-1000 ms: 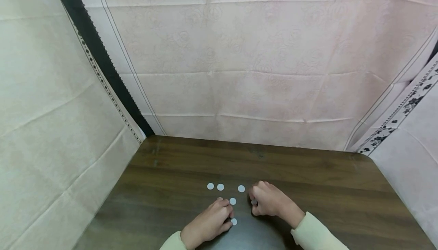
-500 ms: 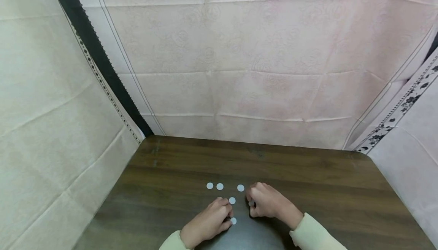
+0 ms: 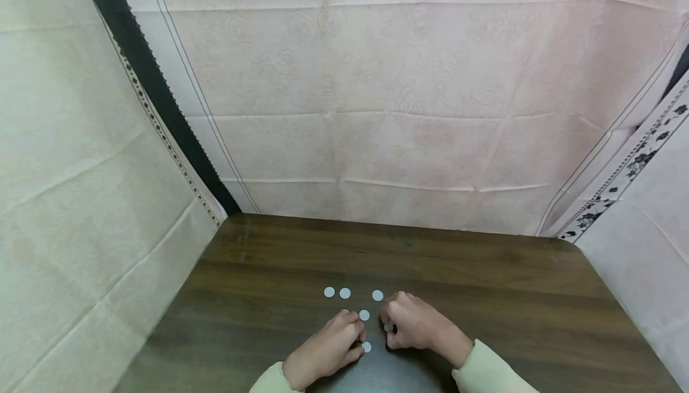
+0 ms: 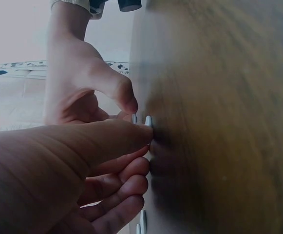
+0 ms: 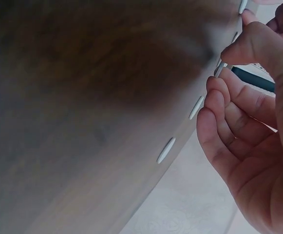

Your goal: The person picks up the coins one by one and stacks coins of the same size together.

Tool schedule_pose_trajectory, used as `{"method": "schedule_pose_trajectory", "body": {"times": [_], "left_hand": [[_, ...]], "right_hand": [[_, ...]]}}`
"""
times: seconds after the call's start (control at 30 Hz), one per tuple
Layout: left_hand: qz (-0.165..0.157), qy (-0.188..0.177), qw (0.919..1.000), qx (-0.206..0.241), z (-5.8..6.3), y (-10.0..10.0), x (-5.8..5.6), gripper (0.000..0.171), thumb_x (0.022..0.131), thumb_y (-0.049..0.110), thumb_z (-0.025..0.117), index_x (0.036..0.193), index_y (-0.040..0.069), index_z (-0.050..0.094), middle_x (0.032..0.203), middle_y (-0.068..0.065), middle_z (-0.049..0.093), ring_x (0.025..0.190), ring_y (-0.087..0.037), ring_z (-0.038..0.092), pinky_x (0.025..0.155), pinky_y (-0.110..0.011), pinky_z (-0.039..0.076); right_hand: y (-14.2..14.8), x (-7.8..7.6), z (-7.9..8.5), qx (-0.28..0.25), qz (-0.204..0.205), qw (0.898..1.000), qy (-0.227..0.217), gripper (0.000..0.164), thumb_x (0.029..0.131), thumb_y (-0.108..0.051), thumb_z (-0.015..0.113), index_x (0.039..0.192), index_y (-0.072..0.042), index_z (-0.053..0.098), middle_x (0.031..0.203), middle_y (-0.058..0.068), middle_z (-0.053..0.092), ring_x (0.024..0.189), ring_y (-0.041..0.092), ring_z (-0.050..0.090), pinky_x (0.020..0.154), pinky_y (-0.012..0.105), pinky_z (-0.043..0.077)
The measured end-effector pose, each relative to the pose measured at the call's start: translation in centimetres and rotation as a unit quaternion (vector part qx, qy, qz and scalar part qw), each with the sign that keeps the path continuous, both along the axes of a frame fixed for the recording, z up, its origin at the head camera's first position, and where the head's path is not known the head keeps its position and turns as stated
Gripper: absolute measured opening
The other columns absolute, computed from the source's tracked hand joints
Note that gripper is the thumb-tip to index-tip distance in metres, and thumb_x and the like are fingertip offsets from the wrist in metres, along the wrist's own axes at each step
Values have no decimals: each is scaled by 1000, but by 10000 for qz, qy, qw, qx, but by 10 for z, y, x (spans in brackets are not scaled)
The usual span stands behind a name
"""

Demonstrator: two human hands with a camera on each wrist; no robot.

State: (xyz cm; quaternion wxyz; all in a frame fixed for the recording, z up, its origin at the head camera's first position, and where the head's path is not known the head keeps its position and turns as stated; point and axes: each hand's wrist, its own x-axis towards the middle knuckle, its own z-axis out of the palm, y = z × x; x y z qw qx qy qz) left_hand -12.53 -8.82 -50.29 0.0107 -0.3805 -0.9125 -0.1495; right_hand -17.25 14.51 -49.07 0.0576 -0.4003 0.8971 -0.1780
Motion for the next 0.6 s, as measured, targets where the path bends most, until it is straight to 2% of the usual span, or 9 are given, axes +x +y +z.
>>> {"method": "schedule_pose_trajectory", "body": {"times": [0.2,0.3,0.47,0.6], "left_hand": [[21,36,10000,40,0,0,1,11,92,20,82,93,17,72,92,9,63,84,-4,50,78,-16,49],[46,-20,10000,40,0,-1,1,11,92,20,82,93,17,72,91,9,62,85,-4,51,78,-17,49],[34,-117,9999,116,1,-1,2,11,92,19,82,92,16,71,91,9,61,85,-4,50,78,-17,49],[-8,-106,9998,184,1,-2,2,12,91,18,82,92,16,70,91,8,62,86,-5,50,78,-17,49]], "right_hand": [[-6,5,0,-82,9,10000,-5,10,75,-6,76,78,-15,71,70,-10,62,59,-5,42,52,12,39],[-9,8,-1,-70,12,10000,39,10,75,-7,77,80,-14,72,76,-7,67,62,-6,47,56,12,43],[-15,14,-1,-68,11,9999,79,12,74,-7,79,77,-14,70,73,-11,63,61,-5,45,54,11,40],[-18,17,-2,-131,93,9997,202,15,72,-7,79,70,-15,66,68,-12,56,59,-5,38,50,10,33]]}}
